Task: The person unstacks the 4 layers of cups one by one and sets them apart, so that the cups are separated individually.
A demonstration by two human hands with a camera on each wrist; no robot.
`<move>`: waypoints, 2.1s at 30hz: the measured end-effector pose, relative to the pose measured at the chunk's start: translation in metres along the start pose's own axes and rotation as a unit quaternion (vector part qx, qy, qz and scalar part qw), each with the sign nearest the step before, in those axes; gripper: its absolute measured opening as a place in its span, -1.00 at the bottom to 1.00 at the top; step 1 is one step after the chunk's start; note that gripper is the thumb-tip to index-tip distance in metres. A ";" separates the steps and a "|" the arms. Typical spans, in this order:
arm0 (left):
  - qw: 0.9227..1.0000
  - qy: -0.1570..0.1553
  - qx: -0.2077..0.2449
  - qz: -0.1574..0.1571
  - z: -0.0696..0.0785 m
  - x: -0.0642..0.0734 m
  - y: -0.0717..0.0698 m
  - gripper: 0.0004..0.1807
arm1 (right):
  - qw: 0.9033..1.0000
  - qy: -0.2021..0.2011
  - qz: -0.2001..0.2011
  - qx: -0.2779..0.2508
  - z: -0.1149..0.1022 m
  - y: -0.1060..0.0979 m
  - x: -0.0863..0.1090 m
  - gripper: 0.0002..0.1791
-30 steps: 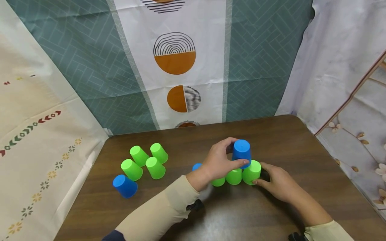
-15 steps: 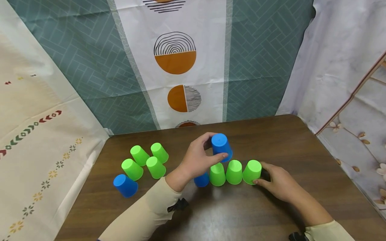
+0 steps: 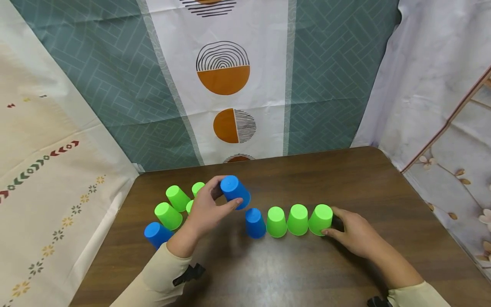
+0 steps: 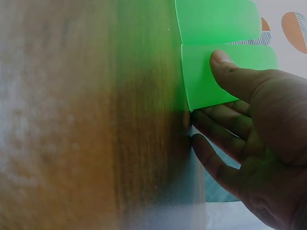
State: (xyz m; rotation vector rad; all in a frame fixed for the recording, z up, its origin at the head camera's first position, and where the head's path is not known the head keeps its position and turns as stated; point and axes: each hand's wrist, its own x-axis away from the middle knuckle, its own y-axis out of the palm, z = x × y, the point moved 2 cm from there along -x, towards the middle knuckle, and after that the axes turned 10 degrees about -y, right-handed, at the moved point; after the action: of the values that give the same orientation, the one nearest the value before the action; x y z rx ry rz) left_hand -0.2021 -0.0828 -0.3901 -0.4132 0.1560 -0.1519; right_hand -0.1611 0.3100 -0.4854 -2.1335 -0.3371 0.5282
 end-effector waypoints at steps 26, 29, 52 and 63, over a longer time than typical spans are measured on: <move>0.987 -0.123 -0.083 0.058 -0.088 0.082 -0.084 -0.36 | 1.000 -0.001 -0.001 -0.003 -0.002 0.000 -0.001 -0.25; 0.985 -0.130 -0.098 0.054 -0.094 0.084 -0.085 -0.38 | 1.000 -0.003 0.001 -0.002 -0.002 0.000 -0.001 -0.25; 0.979 -0.142 -0.139 0.044 -0.108 0.083 -0.083 -0.43 | 1.000 0.002 -0.003 -0.010 0.000 -0.001 0.000 -0.29; 0.976 -0.153 -0.152 0.029 -0.111 0.081 -0.082 -0.42 | 1.000 0.001 -0.005 -0.004 0.002 0.000 -0.001 -0.28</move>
State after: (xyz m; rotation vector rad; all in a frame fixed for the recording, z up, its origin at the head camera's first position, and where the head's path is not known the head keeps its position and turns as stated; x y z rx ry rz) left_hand -0.1530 -0.2140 -0.4670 -0.7308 -0.1145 -0.0049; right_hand -0.1629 0.3110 -0.4860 -2.1386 -0.3478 0.5192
